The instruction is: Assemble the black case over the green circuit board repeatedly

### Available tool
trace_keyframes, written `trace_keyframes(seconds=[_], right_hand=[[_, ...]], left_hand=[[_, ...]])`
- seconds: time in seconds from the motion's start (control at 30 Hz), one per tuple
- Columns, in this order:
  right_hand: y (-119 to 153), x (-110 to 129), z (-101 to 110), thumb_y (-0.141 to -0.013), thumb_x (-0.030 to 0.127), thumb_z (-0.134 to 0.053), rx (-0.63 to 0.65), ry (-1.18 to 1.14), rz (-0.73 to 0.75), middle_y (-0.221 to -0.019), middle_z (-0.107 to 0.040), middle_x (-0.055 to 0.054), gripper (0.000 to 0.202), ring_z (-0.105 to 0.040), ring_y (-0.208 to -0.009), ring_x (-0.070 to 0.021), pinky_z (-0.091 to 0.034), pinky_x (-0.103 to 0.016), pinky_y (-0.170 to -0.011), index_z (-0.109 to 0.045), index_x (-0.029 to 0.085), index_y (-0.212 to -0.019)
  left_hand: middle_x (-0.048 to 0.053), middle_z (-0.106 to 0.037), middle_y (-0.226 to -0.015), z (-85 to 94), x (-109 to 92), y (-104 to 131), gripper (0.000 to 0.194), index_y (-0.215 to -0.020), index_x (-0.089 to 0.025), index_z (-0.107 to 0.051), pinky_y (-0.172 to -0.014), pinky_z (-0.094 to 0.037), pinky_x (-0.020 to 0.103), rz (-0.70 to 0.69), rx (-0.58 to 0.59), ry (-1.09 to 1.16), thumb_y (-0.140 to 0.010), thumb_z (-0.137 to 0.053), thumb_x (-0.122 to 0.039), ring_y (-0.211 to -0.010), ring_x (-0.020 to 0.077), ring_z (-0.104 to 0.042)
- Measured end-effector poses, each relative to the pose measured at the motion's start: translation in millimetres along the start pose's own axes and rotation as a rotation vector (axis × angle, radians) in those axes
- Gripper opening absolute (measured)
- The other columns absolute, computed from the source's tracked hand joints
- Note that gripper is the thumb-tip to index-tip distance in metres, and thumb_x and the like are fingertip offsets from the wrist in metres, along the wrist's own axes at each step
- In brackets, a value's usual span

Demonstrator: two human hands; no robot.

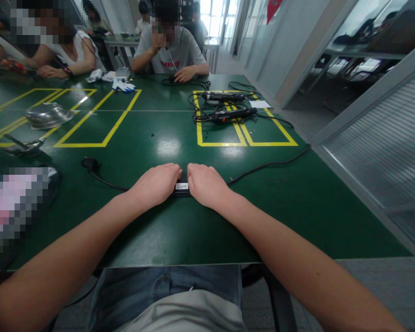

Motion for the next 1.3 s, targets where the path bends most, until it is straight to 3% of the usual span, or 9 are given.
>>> trace_keyframes(seconds=[0.67,0.87,1.0,1.07,1.3], right_hand=[[0.4,-5.5,-1.4,-0.100,0.007,-0.044,-0.055,-0.075,0.065,-0.101,-0.079,-0.011,0.030,-0.069,-0.092,-0.0258,-0.044,-0.034,-0.082,-0.071,0.019,-0.101],[6.6,-15.3,7.4,-0.098,0.013,-0.048,-0.261,-0.176,0.074,-0.093,-0.079,-0.009,0.027,-0.071,-0.087,-0.0253,-0.046,-0.035,-0.083,-0.073,0.020,-0.089],[9.8,-24.3,19.0,-0.096,0.015,-0.049,-0.382,-0.261,0.092,-0.088,-0.078,-0.007,0.026,-0.070,-0.081,-0.0237,-0.047,-0.034,-0.079,-0.071,0.022,-0.084],[11.0,-26.6,23.6,-0.095,0.015,-0.048,-0.424,-0.288,0.100,-0.086,-0.078,-0.007,0.026,-0.070,-0.080,-0.0232,-0.047,-0.034,-0.079,-0.070,0.022,-0.082],[9.9,-22.5,19.6,-0.094,0.017,-0.048,-0.361,-0.283,0.106,-0.088,-0.079,-0.007,0.025,-0.070,-0.083,-0.0242,-0.047,-0.035,-0.080,-0.070,0.022,-0.082]], left_hand=[[0.013,-0.078,-0.104,1.7,2.3,2.1,0.039,-0.111,-0.017,-0.070,-0.087,-0.058,0.040,-0.020,-0.025,0.003,-0.117,-0.034,-0.028,-0.099,0.0297,-0.077],[0.012,-0.078,-0.109,11.8,8.8,13.8,0.043,-0.113,-0.018,-0.070,-0.090,-0.056,0.042,-0.233,-0.055,-0.048,-0.118,-0.032,-0.037,-0.101,0.0293,-0.075],[0.012,-0.076,-0.114,15.3,4.5,20.9,0.049,-0.127,-0.018,-0.070,-0.094,-0.055,0.042,-0.347,-0.104,0.013,-0.110,-0.053,-0.061,-0.107,0.0305,-0.072],[0.011,-0.075,-0.114,12.4,-0.8,22.4,0.055,-0.130,-0.018,-0.070,-0.095,-0.055,0.042,-0.394,-0.094,0.022,-0.104,-0.063,-0.065,-0.105,0.0306,-0.071],[0.012,-0.071,-0.116,-2.2,-6.4,16.7,0.049,-0.132,-0.017,-0.071,-0.094,-0.055,0.042,-0.419,-0.087,0.068,-0.108,-0.062,-0.058,-0.105,0.0290,-0.068]])
Point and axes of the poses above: each hand's wrist, its own y-axis away from the middle knuckle, its own z-axis out of the back of the hand, x = y × z, the point moved 5 cm from there along -y, towards the middle knuckle
